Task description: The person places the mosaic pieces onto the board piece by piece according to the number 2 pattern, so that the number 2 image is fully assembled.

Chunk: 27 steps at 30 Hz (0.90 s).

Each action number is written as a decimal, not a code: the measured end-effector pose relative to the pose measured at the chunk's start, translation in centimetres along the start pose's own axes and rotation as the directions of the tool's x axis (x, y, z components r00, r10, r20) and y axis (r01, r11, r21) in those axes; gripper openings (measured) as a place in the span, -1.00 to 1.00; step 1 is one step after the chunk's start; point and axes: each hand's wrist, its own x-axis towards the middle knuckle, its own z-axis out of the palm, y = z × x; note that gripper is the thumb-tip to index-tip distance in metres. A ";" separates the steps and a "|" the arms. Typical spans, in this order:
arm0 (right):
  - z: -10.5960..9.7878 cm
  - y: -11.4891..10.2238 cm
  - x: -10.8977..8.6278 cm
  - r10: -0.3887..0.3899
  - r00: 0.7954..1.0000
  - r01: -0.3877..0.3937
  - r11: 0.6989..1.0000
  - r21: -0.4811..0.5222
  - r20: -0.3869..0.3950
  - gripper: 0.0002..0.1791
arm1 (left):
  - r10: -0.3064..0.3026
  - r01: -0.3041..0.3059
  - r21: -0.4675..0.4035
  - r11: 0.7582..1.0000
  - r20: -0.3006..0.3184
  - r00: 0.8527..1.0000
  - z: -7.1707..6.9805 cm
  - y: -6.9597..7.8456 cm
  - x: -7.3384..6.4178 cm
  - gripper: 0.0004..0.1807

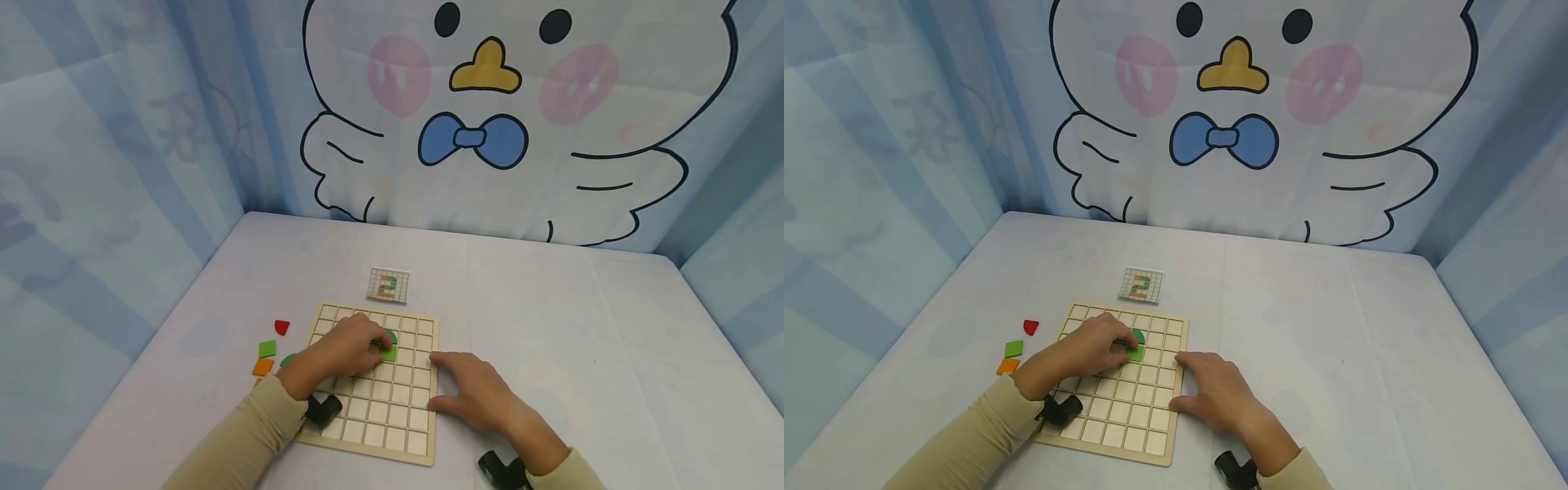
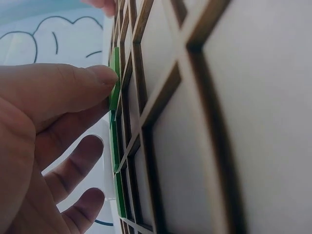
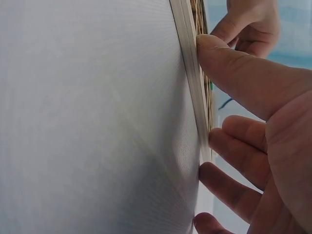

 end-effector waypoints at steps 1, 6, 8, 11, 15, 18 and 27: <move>0.0 0.0 0.0 -0.001 1.000 0.001 1.000 -0.001 0.000 -0.25 | 0.001 -0.001 -0.002 1.000 0.000 1.000 0.0 0.0 0.0 -0.84; -0.1 0.0 0.0 -0.010 1.000 0.010 1.000 -0.005 -0.001 -0.25 | -0.007 0.008 -0.017 1.000 0.005 1.000 0.0 -0.1 -0.1 -0.84; -0.1 0.0 0.0 -0.014 1.000 0.014 1.000 -0.005 -0.001 -0.25 | -0.018 0.019 -0.027 0.999 0.013 1.000 -0.1 -0.1 -0.1 -0.83; -0.2 0.0 0.0 -0.013 1.000 0.013 1.000 -0.004 0.003 -0.25 | -0.037 0.039 -0.053 0.998 0.028 0.999 -0.1 -0.2 -0.1 -0.82; -0.2 -0.1 0.1 -0.005 1.000 0.005 1.000 -0.004 0.010 -0.24 | -0.052 0.055 -0.094 0.994 0.038 0.998 -0.1 -0.4 0.0 -0.80; -0.2 0.0 0.1 -0.001 1.000 0.001 1.000 -0.008 0.012 -0.24 | -0.048 0.052 -0.112 0.992 0.043 0.998 -0.1 -0.5 0.0 -0.80; -0.1 0.1 0.0 -0.009 1.000 0.009 1.000 -0.009 0.004 -0.25 | -0.055 0.061 -0.099 0.993 0.061 0.997 -0.3 -0.4 -0.2 -0.81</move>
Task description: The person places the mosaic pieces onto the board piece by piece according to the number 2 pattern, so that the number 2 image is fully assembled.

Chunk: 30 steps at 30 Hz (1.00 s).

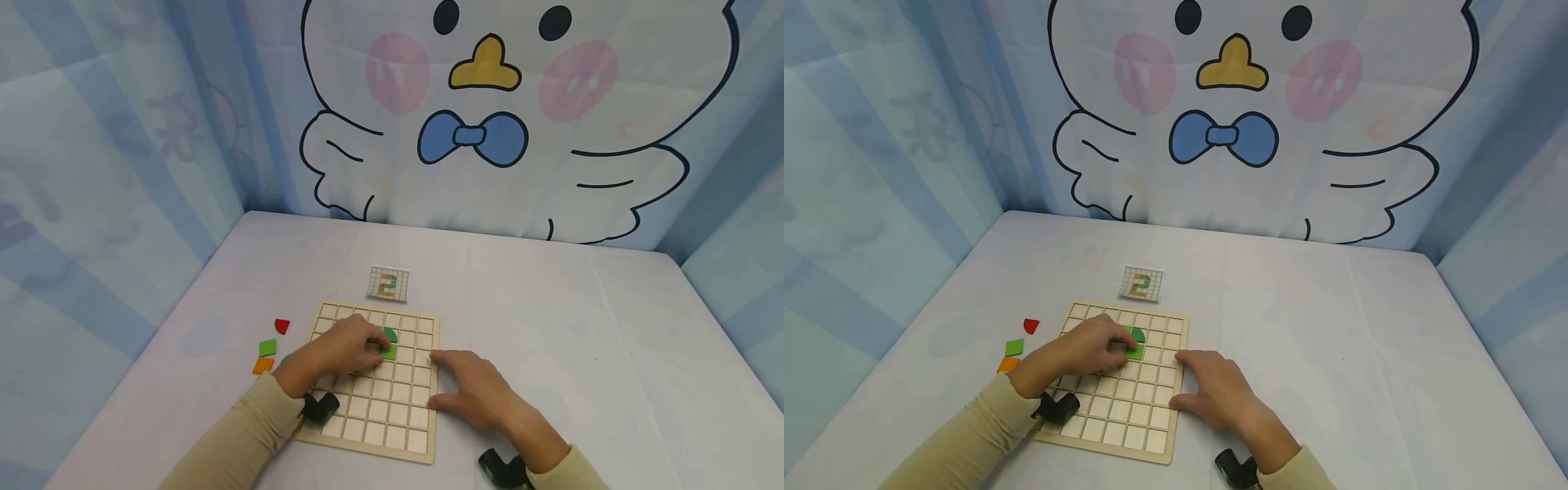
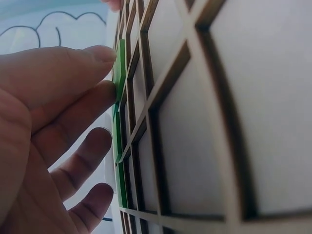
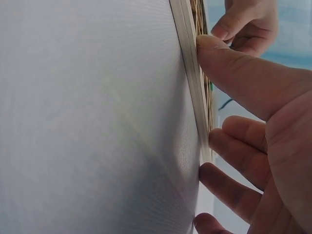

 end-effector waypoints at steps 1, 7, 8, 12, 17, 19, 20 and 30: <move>0.0 0.0 0.0 0.002 1.000 -0.002 1.000 0.001 0.000 -0.25 | -0.005 0.005 -0.009 1.000 0.003 1.000 0.0 0.0 0.0 -0.81; 0.1 0.0 0.0 0.007 1.000 -0.007 1.000 0.004 -0.004 -0.25 | -0.011 0.011 -0.042 0.999 0.011 1.000 -0.2 0.0 -0.1 -0.79; 0.1 0.0 0.0 0.007 1.000 -0.007 1.000 0.004 -0.004 -0.25 | -0.003 0.004 -0.039 0.999 0.009 1.000 -0.2 -0.1 -0.2 -0.79; 0.1 0.0 0.0 0.011 1.000 -0.011 1.000 0.007 -0.002 -0.25 | 0.009 -0.009 -0.043 0.999 0.008 1.000 -0.3 -0.2 -0.2 -0.78; 0.0 -0.1 0.0 0.016 1.000 -0.016 1.000 0.007 0.001 -0.24 | 0.022 -0.022 -0.049 0.999 0.000 1.000 -0.5 -0.1 -0.1 -0.77; 0.0 -0.1 0.0 0.017 1.000 -0.017 1.000 0.008 0.001 -0.24 | 0.031 -0.031 -0.042 0.999 -0.009 0.999 -0.6 -0.2 -0.1 -0.77; 0.0 -0.1 -0.1 0.018 1.000 -0.018 1.000 0.009 0.001 -0.24 | 0.033 -0.033 -0.036 0.999 -0.014 0.999 -0.6 -0.3 -0.2 -0.77; 0.1 -0.2 0.0 0.029 1.000 -0.029 0.999 0.016 0.006 -0.23 | 0.016 -0.017 -0.044 0.999 -0.022 1.000 -1.4 -0.9 -1.2 -0.72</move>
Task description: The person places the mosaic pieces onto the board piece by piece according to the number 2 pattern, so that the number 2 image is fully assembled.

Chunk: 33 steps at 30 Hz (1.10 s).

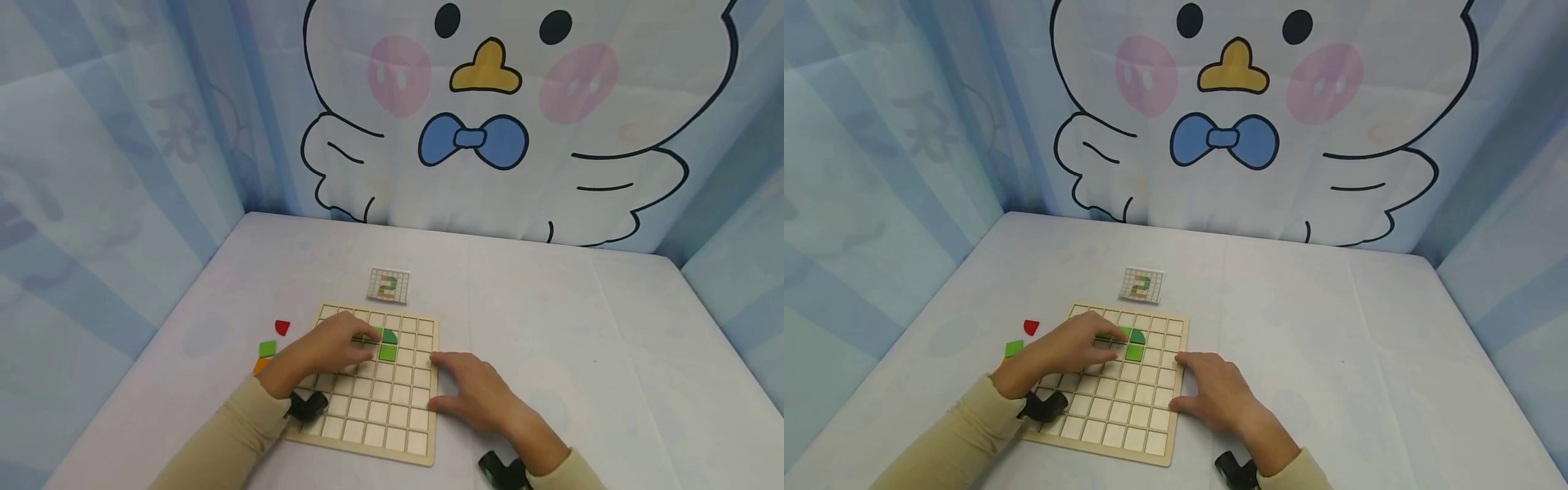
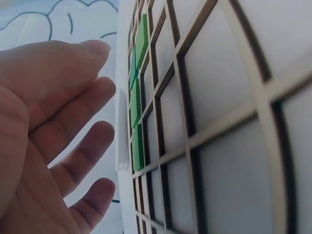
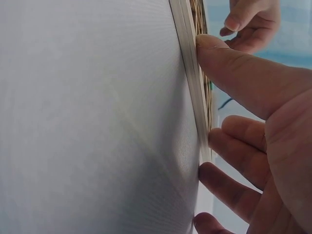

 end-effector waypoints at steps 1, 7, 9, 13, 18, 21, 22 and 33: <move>0.0 0.0 0.0 0.001 1.000 -0.001 1.000 0.001 0.000 -0.23 | -0.014 0.014 -0.010 1.000 0.001 1.000 -0.1 0.0 -0.1 -0.71; 0.1 0.1 0.0 0.001 1.000 -0.001 1.000 0.004 0.003 -0.23 | -0.117 0.115 -0.046 0.992 -0.039 0.992 -0.6 -0.3 -1.5 -0.67; 0.1 0.1 0.0 0.004 1.000 -0.004 1.000 0.002 0.003 -0.22 | -0.157 0.154 -0.058 0.986 -0.053 0.986 -0.9 -0.4 -2.0 -0.66; 0.1 0.1 0.0 0.005 1.000 -0.005 1.000 -0.001 0.000 -0.23 | -0.211 0.206 -0.070 0.976 -0.077 0.974 -1.4 -0.9 -3.0 -0.63; 0.1 0.1 0.0 0.003 1.000 -0.003 1.000 0.007 -0.002 -0.22 | -0.253 0.245 -0.086 0.966 -0.102 0.962 -2.1 -1.3 -4.4 -0.63; 0.2 0.1 0.0 0.000 1.000 0.000 1.000 0.011 0.001 -0.22 | -0.277 0.269 -0.083 0.960 -0.112 0.954 -2.4 -1.6 -5.4 -0.62; 0.2 0.1 0.0 -0.002 1.000 0.002 1.000 0.011 0.002 -0.22 | -0.285 0.278 -0.076 0.958 -0.116 0.951 -2.5 -1.8 -5.7 -0.62; 0.1 0.0 0.0 -0.001 1.000 0.001 1.000 -0.004 0.009 -0.22 | -0.300 0.299 -0.030 0.954 -0.156 0.941 -3.1 -3.4 -8.0 -0.59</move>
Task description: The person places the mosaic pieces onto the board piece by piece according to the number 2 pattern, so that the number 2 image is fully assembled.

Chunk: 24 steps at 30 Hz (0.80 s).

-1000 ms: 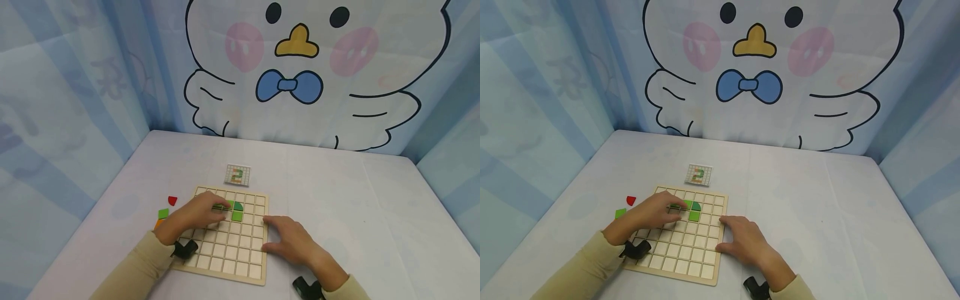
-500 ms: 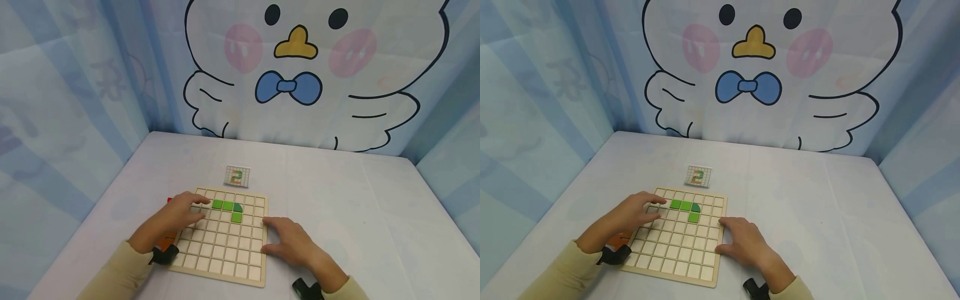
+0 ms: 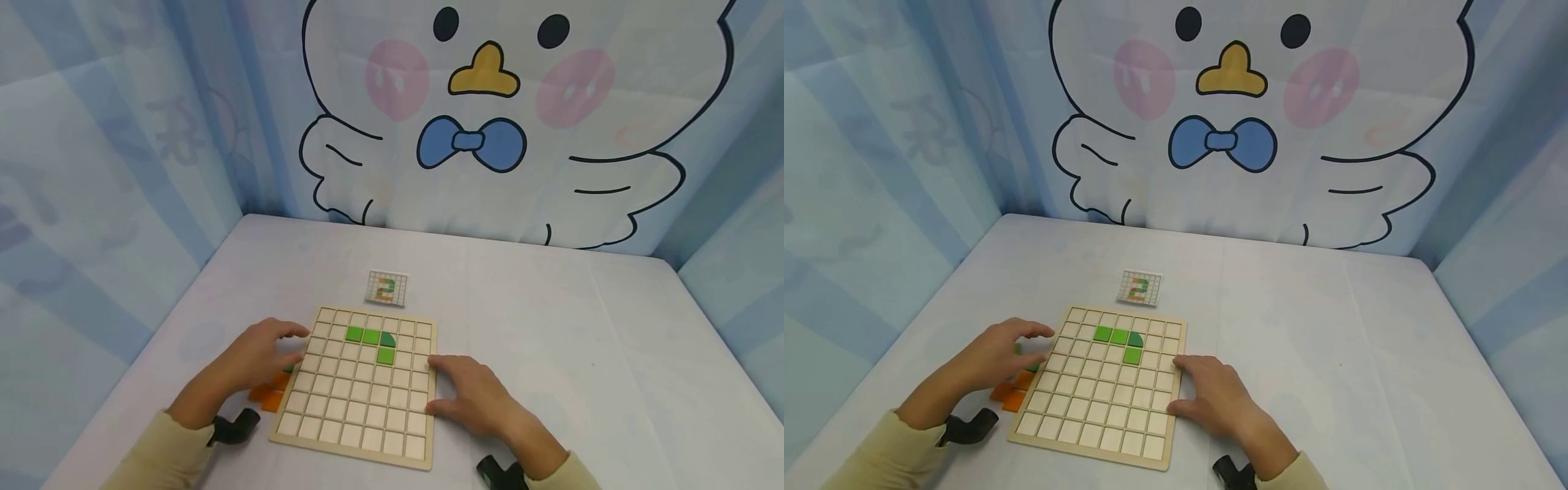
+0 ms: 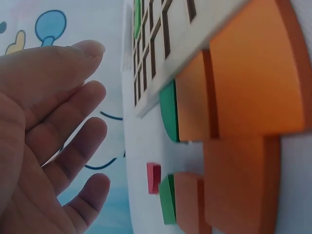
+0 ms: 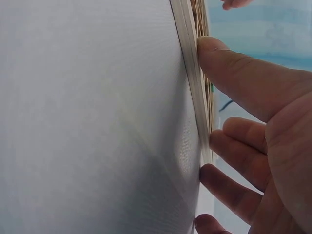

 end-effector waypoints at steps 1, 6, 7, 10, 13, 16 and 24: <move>0.0 0.0 0.0 0.000 1.000 0.000 1.000 -0.002 0.000 -0.23 | -0.004 0.004 -0.004 1.000 0.004 1.000 -0.1 -0.2 -0.1 -0.60; 0.0 0.0 0.0 -0.007 1.000 0.007 1.000 -0.004 -0.003 -0.23 | -0.047 0.048 -0.015 0.999 0.035 0.998 -0.5 -1.0 -0.4 -0.64; 0.0 0.0 0.1 -0.009 1.000 0.009 1.000 -0.004 -0.004 -0.23 | -0.056 0.057 -0.014 0.998 0.043 0.997 -0.5 -1.1 -0.5 -0.65; 0.0 0.0 0.1 -0.010 1.000 0.010 1.000 -0.007 -0.004 -0.23 | -0.076 0.077 -0.006 0.997 0.063 0.995 -0.4 -1.5 -0.5 -0.67; 0.0 0.0 0.1 -0.002 1.000 0.002 1.000 -0.005 -0.003 -0.24 | -0.078 0.078 0.009 0.997 0.065 0.995 -0.3 -1.8 -0.5 -0.68; -0.1 0.0 0.1 0.007 1.000 -0.007 1.000 0.000 -0.002 -0.24 | -0.070 0.069 0.018 0.997 0.053 0.996 -0.1 -2.1 -0.6 -0.69; 0.0 -0.1 0.1 0.020 1.000 -0.020 1.000 0.004 0.001 -0.24 | -0.066 0.064 0.027 0.998 0.040 0.997 0.3 -2.6 -0.5 -0.74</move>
